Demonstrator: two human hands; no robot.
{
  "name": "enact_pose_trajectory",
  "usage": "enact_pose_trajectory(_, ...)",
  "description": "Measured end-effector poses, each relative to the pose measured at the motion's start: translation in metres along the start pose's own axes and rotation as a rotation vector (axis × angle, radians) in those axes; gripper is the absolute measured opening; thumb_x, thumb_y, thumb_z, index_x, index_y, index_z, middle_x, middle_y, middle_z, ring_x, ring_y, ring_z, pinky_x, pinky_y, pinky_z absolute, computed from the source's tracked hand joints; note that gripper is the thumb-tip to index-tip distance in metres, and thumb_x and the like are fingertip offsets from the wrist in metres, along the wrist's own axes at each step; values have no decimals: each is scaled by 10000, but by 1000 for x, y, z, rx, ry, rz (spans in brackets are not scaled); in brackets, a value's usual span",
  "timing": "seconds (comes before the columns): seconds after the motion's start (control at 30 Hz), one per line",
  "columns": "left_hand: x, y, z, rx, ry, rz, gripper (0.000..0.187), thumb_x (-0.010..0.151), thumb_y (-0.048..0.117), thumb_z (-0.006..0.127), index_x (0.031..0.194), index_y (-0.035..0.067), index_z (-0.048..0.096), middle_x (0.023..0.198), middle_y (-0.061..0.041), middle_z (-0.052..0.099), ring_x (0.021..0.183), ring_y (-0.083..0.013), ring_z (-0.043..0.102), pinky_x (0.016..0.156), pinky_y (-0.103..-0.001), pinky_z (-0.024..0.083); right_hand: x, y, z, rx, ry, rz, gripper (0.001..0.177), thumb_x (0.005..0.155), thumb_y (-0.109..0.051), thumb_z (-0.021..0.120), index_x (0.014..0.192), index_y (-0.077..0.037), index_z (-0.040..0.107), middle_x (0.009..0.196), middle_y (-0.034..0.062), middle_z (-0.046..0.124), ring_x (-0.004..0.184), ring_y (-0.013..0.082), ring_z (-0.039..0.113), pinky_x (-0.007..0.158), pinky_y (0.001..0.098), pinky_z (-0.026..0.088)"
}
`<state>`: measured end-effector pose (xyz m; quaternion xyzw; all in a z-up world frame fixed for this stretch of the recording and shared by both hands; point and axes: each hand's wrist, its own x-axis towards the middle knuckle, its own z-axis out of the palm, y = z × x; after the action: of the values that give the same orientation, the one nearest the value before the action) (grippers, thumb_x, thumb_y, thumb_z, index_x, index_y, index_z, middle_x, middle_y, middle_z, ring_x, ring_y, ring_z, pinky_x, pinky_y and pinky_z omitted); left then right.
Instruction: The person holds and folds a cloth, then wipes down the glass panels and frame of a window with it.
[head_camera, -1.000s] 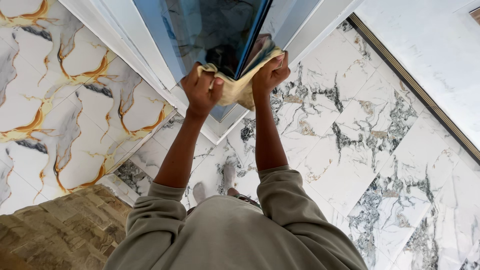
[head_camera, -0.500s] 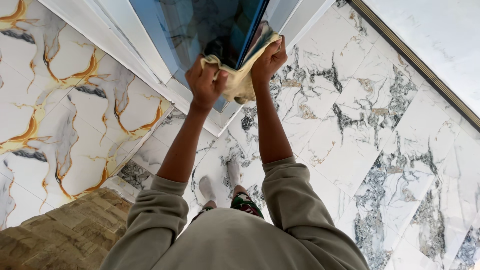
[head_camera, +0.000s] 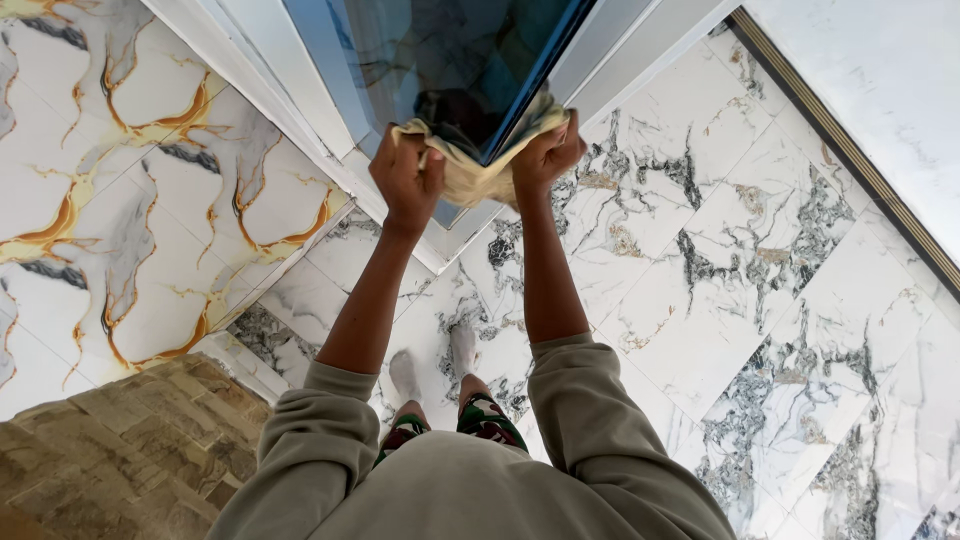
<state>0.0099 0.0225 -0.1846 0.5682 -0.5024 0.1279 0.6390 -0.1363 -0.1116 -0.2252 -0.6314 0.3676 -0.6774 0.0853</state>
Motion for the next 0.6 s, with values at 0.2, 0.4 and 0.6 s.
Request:
enact_pose_trajectory(0.2, -8, -27, 5, 1, -60, 149, 450, 1107, 442, 525, 832, 87, 499, 799, -89, 521, 679, -221, 569, 564, -355, 458, 3, -41, -2, 246, 34, 339, 497, 1167, -348, 445, 771, -50, 419, 600, 13, 384, 547, 108, 336, 551, 306, 287)
enact_pose_trajectory(0.4, -23, -43, 4, -42, 9, -45, 441, 1135, 422, 519, 869, 70, 504, 848, -106, 540, 696, -246, 558, 590, -382, 454, -9, -28, 1, 169, -10, -154, 480, 1120, -390, 331, 784, -71, 457, 554, 29, 435, 472, 69, 479, 477, 247, 344)
enact_pose_trajectory(0.6, -48, -20, 10, -42, -78, 129, 470, 1091, 501, 538, 883, 80, 539, 877, -110, 562, 712, -237, 613, 594, -352, 506, -23, 4, 3, 97, 30, 246, 444, 1131, -341, 342, 840, -39, 488, 534, -12, 346, 470, 88, 309, 508, 300, 235)
